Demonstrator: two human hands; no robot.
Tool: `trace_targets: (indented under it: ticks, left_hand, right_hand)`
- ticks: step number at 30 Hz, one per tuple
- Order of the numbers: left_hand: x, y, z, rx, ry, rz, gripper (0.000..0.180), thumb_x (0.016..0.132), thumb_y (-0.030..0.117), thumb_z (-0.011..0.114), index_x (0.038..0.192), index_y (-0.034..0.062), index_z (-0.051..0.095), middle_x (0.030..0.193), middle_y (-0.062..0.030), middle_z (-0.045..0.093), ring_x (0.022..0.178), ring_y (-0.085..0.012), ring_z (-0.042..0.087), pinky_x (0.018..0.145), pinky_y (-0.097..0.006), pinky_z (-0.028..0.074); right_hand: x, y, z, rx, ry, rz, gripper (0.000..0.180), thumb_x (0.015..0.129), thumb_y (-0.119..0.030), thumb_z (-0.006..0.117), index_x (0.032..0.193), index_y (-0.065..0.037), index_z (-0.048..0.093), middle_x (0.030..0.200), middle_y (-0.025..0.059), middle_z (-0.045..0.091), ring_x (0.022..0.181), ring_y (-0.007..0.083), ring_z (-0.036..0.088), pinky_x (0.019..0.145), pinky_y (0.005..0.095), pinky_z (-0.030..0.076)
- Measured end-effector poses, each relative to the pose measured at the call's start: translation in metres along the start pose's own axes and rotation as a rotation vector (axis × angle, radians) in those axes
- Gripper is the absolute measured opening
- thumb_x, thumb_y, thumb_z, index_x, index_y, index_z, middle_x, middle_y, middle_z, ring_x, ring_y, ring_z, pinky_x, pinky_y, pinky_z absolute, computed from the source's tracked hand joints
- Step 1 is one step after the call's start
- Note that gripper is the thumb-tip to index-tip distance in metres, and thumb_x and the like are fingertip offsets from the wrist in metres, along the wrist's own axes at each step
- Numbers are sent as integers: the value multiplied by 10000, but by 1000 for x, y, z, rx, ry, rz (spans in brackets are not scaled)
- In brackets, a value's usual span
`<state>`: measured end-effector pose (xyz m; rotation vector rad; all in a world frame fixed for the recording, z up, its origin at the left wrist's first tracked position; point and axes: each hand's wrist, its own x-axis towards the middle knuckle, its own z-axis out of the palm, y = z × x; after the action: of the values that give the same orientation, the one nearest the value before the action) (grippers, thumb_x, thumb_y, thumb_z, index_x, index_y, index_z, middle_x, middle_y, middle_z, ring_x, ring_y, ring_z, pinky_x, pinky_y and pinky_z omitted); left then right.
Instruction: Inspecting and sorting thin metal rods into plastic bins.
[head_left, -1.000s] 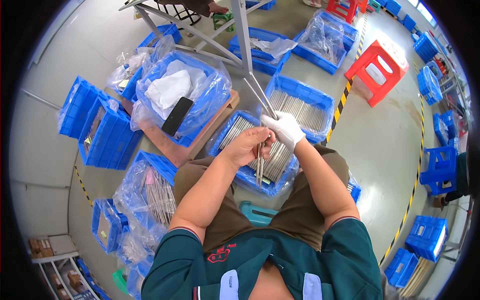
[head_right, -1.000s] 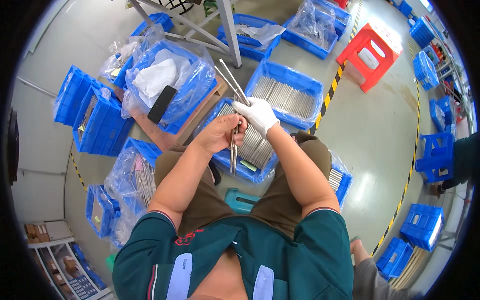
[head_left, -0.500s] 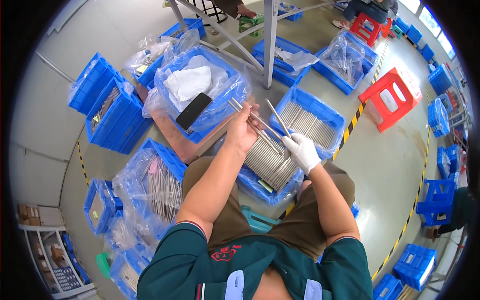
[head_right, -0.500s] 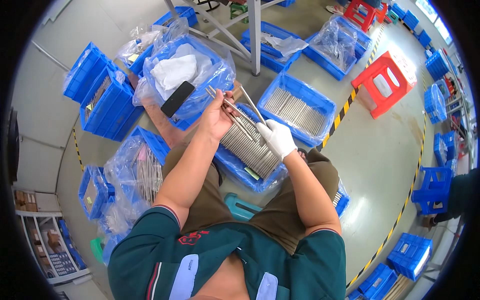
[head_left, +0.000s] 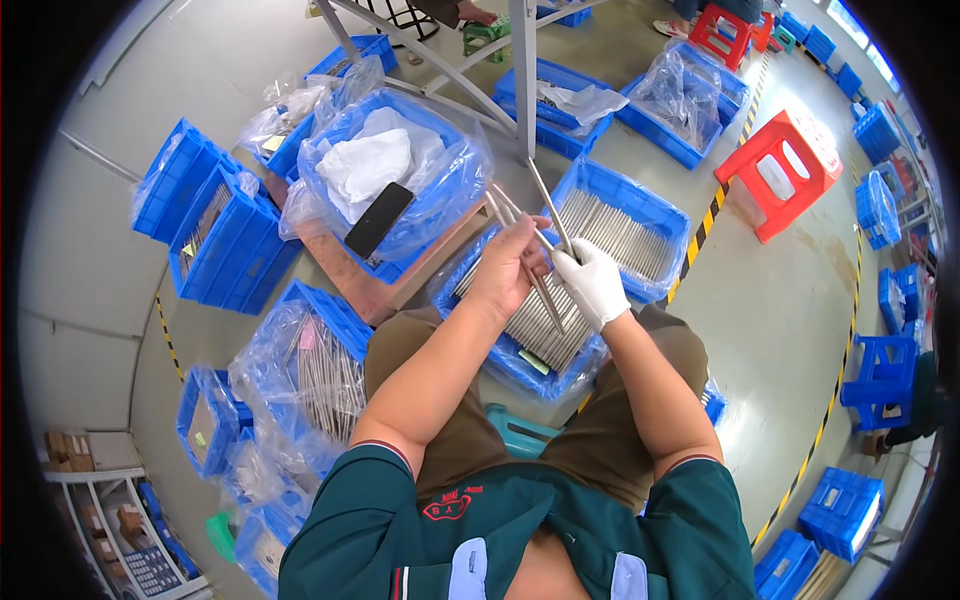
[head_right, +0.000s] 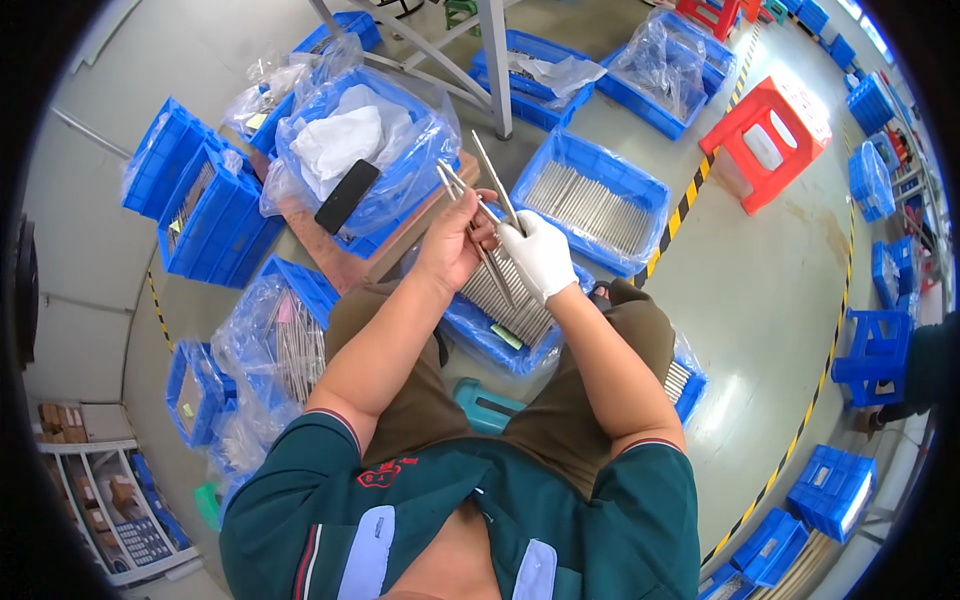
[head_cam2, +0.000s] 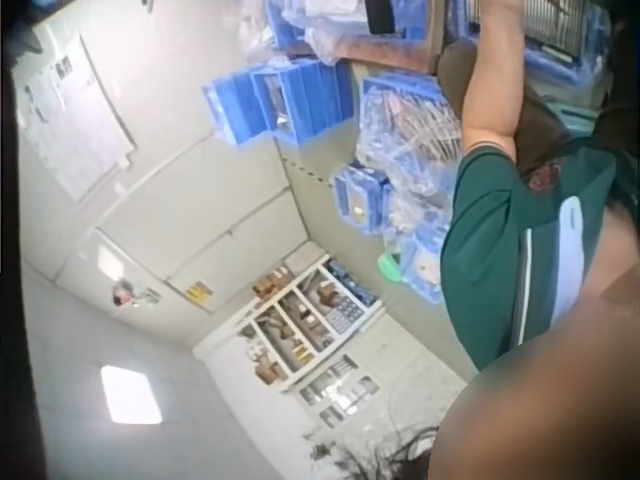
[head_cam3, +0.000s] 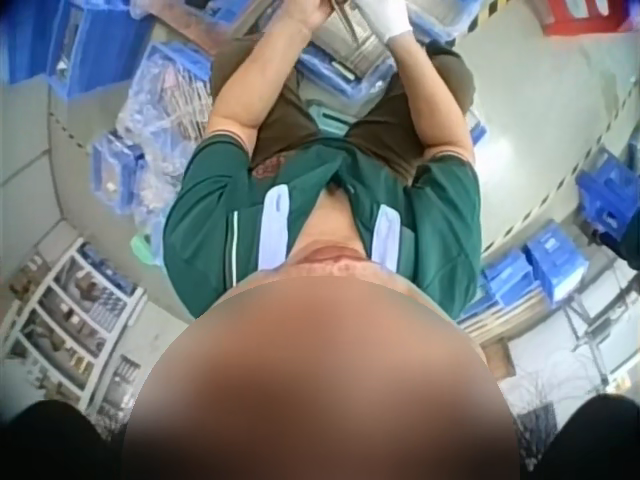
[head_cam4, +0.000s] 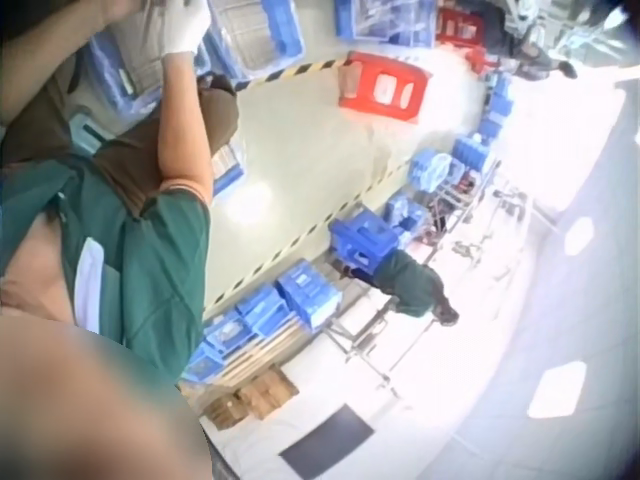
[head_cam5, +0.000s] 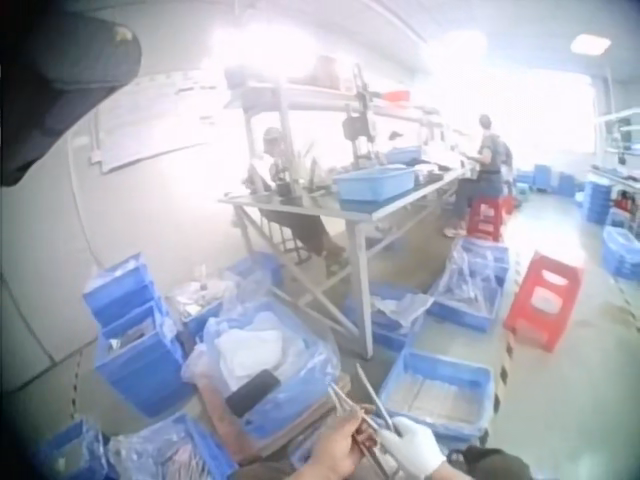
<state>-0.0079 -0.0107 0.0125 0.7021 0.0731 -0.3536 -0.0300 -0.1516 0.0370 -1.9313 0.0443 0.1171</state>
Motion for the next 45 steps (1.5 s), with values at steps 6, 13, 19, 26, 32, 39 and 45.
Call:
trace_targets:
  ticks: [6,13,19,26,32,39,45]
  left_hand:
    - [-3,-1,5,1,-20,-46,311,881,350,587,1002,63,583,634,60,385,545,-52,371,516,-223,333]
    - [-17,-15,17,188,-78,-33,253,934,341,494,968,112,595,707,41,532,588,-52,474,518,-197,379]
    - [-9,-5,18,343,10,86,234,935,275,500,891,62,585,644,53,463,561,-30,416,514,-178,324]
    - [-20,-15,11,334,-246,-319,265,921,310,518,843,60,563,658,27,459,520,-57,377,475,-206,334]
    - [-40,-33,18,283,-245,-588,224,927,253,509,841,49,544,689,8,449,533,-66,341,488,-216,315]
    - [-29,-11,0,95,-365,-463,282,923,318,514,887,44,569,874,-53,562,769,-176,566,676,-322,479]
    - [-18,-3,-6,52,-405,-413,321,909,381,516,887,66,572,1031,-115,579,992,-259,584,817,-408,500]
  right_hand:
    - [-3,-5,0,285,-33,103,187,834,-162,558,832,22,589,657,61,578,583,113,546,561,248,446]
    - [-4,-2,-5,769,-174,248,147,899,-196,546,828,-68,533,614,0,506,438,62,403,399,194,296]
    - [9,-9,-19,392,-51,183,221,886,-226,538,868,-9,578,661,61,587,553,124,576,485,246,457]
    - [26,2,-35,591,-154,197,270,848,-314,628,840,-44,621,536,-60,376,432,42,313,393,214,216]
    - [50,20,-46,235,390,-30,313,792,-303,603,781,10,601,664,63,558,627,153,532,573,298,423]
    - [51,23,-73,784,256,125,256,851,-306,612,694,-120,535,534,-57,399,440,58,345,415,211,242]
    - [21,7,-18,433,-89,148,283,831,-304,625,735,-39,601,565,14,526,491,103,486,454,242,368]
